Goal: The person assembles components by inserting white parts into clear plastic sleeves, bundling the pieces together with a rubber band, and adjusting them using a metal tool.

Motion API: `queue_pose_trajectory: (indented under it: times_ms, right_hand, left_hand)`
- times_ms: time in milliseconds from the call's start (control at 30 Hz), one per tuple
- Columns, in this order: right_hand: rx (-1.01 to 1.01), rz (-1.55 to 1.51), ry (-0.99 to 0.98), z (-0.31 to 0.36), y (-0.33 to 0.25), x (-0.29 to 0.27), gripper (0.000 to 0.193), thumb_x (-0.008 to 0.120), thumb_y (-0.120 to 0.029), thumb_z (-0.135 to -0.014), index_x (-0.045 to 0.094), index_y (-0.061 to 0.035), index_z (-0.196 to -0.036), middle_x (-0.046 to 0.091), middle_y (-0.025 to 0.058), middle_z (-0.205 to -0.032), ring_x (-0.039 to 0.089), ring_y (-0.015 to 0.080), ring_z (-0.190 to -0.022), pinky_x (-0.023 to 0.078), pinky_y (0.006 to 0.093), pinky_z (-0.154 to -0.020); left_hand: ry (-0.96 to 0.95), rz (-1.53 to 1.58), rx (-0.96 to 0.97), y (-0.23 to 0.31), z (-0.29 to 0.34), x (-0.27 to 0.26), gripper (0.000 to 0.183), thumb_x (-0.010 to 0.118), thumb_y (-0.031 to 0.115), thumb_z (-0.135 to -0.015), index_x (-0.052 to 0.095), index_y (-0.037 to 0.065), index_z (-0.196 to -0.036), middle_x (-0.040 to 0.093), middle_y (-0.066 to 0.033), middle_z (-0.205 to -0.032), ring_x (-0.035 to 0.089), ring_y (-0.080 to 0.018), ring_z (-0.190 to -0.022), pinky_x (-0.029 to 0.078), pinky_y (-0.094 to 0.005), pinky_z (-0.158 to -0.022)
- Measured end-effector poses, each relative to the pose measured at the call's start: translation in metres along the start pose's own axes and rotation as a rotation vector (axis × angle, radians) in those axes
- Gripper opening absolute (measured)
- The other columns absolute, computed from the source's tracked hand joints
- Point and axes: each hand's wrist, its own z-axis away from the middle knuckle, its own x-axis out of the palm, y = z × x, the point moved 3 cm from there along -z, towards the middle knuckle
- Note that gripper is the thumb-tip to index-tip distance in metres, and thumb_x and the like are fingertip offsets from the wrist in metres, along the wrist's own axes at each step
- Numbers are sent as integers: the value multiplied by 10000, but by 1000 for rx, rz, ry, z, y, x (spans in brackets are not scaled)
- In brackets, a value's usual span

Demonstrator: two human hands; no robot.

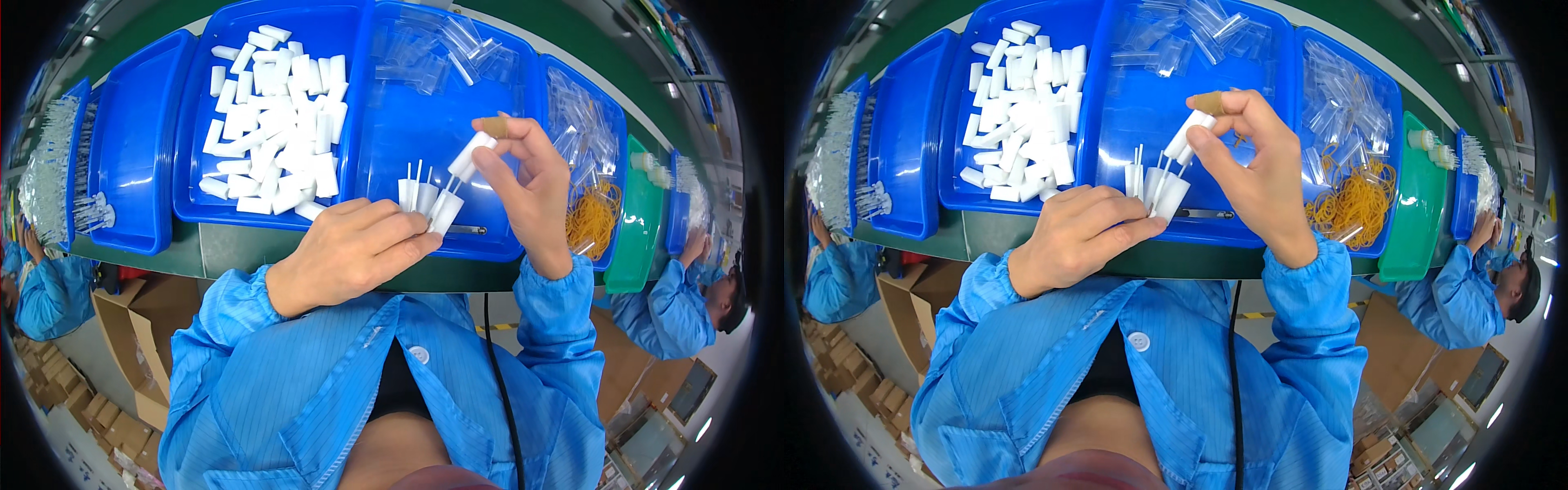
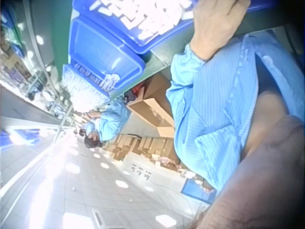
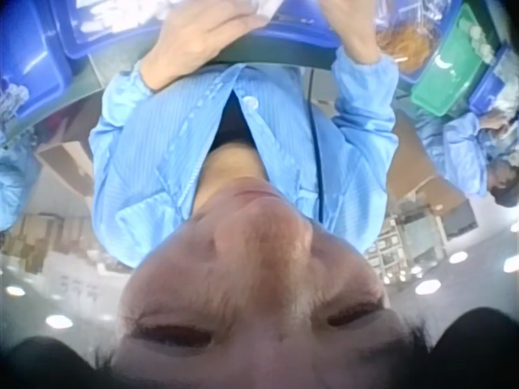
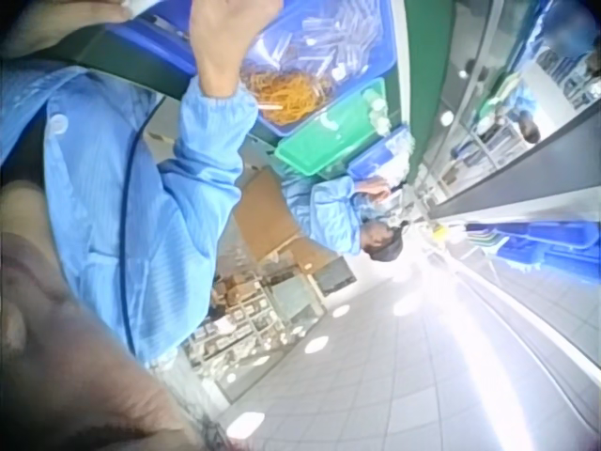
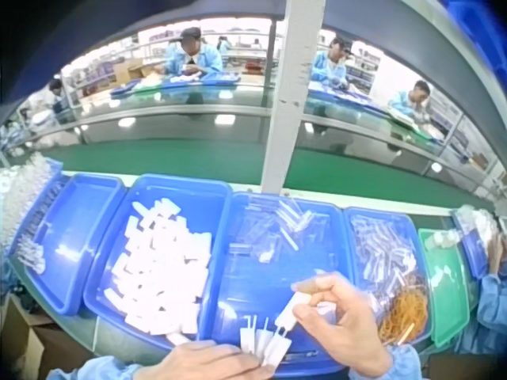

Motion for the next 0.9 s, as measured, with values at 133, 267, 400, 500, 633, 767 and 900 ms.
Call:
queue_pose_trajectory:
  times_ms: [133,267,400,500,633,767,900]
  right_hand:
    - [154,-102,10,0,-4,6,234,691,-56,-852,638,-7,-1075,680,79,-949,629,134,-865,427,384,-1000]
    - [-141,147,-138,3,-8,12,230,693,-53,-831,654,-32,-1057,681,78,-947,632,182,-923,358,471,-1080]
    - [-233,159,-141,4,-17,19,197,719,-48,-788,665,-53,-978,695,55,-951,624,236,-993,347,517,-1082]
    - [-400,323,-135,-1,-40,22,185,738,-40,-754,666,-72,-922,706,33,-946,615,251,-1028,330,525,-1087]
    - [-561,467,-217,-9,-52,27,188,740,-28,-737,672,-89,-901,713,16,-945,594,252,-1091,313,531,-1090]
    - [-337,89,-373,-20,-41,36,163,733,-39,-774,677,-68,-925,707,43,-920,595,249,-1088,329,533,-1083]
    - [-283,-118,-237,-22,-39,58,157,722,-37,-796,673,-50,-945,694,80,-938,598,243,-1066,342,532,-1078]
  left_hand:
    - [11,-5,-13,-1,1,-1,307,690,102,-687,724,63,-990,638,-41,-908,635,-180,-745,506,-291,-587]
    - [13,-40,-19,-5,3,-3,307,687,99,-684,714,66,-988,631,-37,-907,631,-176,-750,508,-295,-591]
    - [17,-49,-35,-7,9,-7,301,683,93,-682,698,65,-981,627,-43,-909,630,-188,-750,514,-305,-593]
    - [119,-35,-41,-13,11,-11,296,684,97,-681,683,58,-975,625,-66,-913,633,-210,-755,520,-317,-594]
    - [158,-67,14,-17,14,-16,289,683,114,-681,670,45,-962,625,-100,-930,638,-240,-762,531,-324,-607]
    - [242,-63,-5,-21,23,-33,299,727,102,-689,653,43,-973,643,-115,-961,655,-249,-794,543,-330,-627]
    - [372,-84,-29,-35,34,-36,349,802,68,-661,641,42,-969,661,-133,-984,671,-260,-824,552,-336,-636]
